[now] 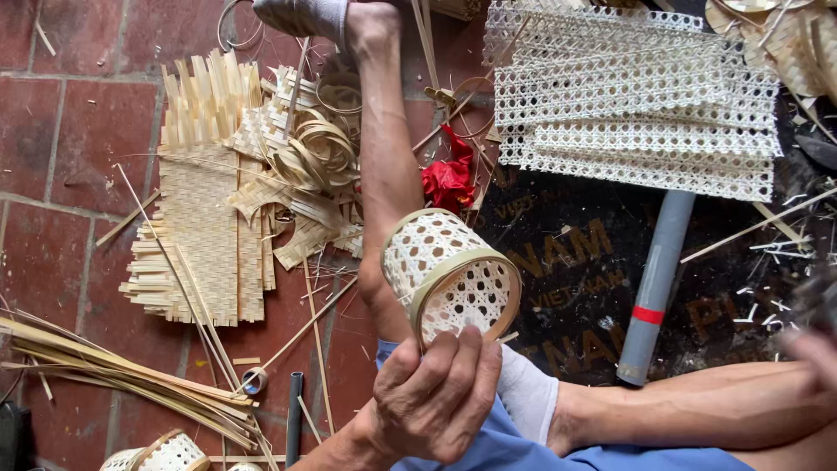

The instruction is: The person sits on the floor and assembles small woven bamboo baskets. They press a woven bamboo cylinder onto a round wooden base, trim protruding strips with shears, apply glue from a squeeze bottle around the inside rim, and fit a thin wooden ring over the top edge, setting finished baskets aside.

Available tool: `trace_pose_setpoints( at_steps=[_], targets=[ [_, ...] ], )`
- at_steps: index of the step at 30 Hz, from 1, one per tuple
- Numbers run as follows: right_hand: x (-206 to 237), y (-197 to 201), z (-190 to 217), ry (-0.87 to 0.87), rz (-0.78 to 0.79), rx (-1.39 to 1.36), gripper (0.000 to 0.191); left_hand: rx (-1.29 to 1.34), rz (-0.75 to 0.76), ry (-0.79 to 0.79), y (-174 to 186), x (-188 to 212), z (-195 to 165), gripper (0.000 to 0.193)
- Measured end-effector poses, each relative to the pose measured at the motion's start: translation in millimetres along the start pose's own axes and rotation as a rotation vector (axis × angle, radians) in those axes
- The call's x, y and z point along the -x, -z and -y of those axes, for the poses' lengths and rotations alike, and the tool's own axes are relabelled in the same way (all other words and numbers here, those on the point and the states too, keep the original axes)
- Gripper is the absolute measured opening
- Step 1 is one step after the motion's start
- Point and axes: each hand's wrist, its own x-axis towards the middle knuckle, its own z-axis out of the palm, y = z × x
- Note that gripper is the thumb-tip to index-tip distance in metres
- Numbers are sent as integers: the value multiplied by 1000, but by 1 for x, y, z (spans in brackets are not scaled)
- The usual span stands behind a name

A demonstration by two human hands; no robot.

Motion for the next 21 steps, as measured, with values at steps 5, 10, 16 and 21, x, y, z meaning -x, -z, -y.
trace_pose_setpoints(
  at_steps=[5, 10, 16, 21],
  targets=[
    [61, -36, 102, 198, 211, -580, 70, 221, -14, 125, -15, 13, -5, 30],
    [53, -32, 168, 577, 208, -570, 63, 513, -91, 338, -18, 20, -20, 27],
    [57, -27, 204, 471, 368, -738, 58, 361, -150, 253, -20, 23, -21, 27],
    [85, -44, 188, 382, 437, -798, 62, 90, -98, 114, -19, 22, -19, 31]
  ],
)
